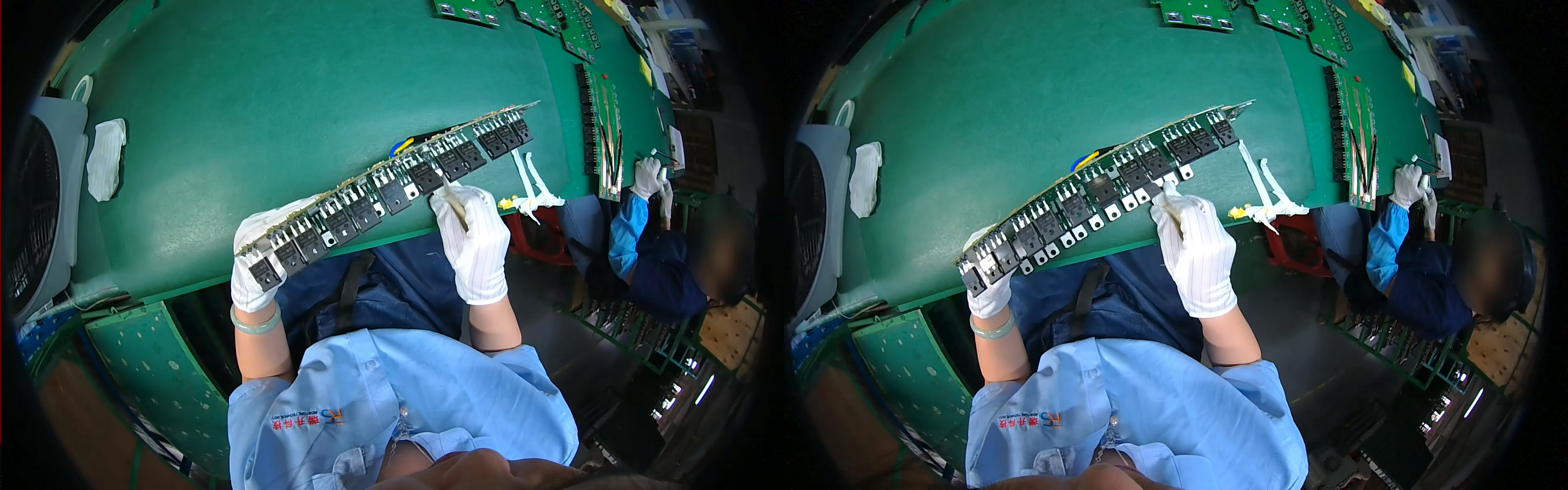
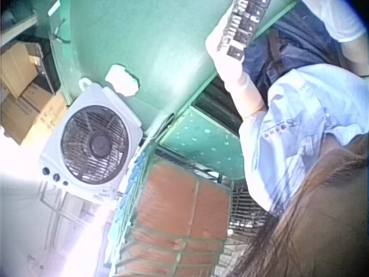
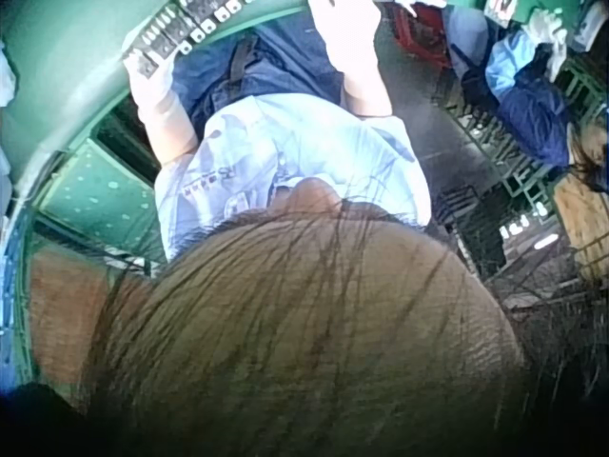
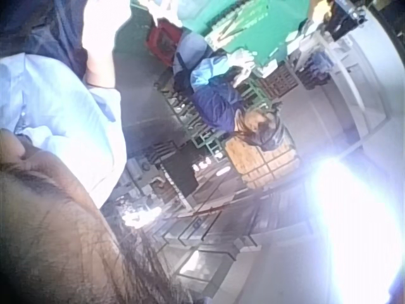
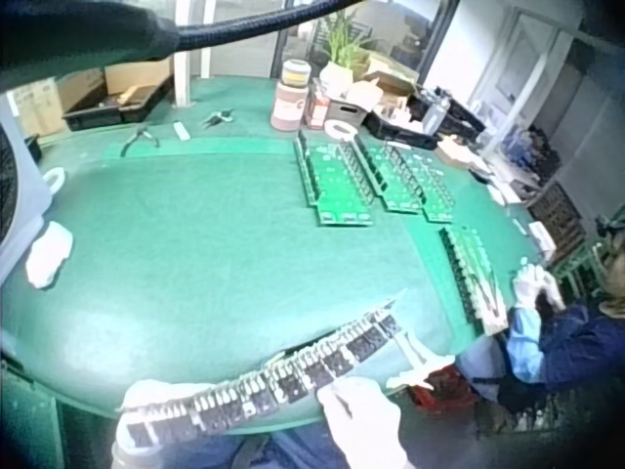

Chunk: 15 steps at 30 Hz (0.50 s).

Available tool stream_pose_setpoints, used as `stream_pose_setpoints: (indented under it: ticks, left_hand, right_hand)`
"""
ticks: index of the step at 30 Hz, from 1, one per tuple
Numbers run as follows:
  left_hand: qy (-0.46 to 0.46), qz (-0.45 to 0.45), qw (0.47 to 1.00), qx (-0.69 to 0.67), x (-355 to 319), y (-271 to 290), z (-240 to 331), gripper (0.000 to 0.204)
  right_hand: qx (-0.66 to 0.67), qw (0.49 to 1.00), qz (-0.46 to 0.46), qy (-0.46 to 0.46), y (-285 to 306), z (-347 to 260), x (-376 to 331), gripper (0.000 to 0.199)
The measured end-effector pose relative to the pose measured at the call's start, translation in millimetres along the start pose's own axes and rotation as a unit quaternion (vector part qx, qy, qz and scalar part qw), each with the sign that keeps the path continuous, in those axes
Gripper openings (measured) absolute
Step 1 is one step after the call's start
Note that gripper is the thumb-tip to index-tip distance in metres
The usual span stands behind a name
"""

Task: Assemble electronic components and wire connectors onto printed circuit boards.

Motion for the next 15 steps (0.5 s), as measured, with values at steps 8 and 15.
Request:
stream_pose_setpoints:
  ticks: [8, 15]
  left_hand:
    - [0.05, -0.013, 0.999, -0.006, 4, -7, 5, 0.042]
    - [-0.013, -0.017, 1.0, 0.012, -1, 3, -5, 0.051]
  right_hand:
    - [0.002, 1.0, -0.017, -0.02, -1, -1, -3, 0.016]
    - [-0.022, 0.999, -0.006, -0.031, 0, 6, -2, 0.016]
Point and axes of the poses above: each hand's wrist, its own x-axis towards the middle knuckle, its own y-axis out of the back of the hand, z = x × y, the point moved 6 cm from there along x, towards the middle knuckle, and after that the axes turned 4 degrees about z, right-handed, at the moved point
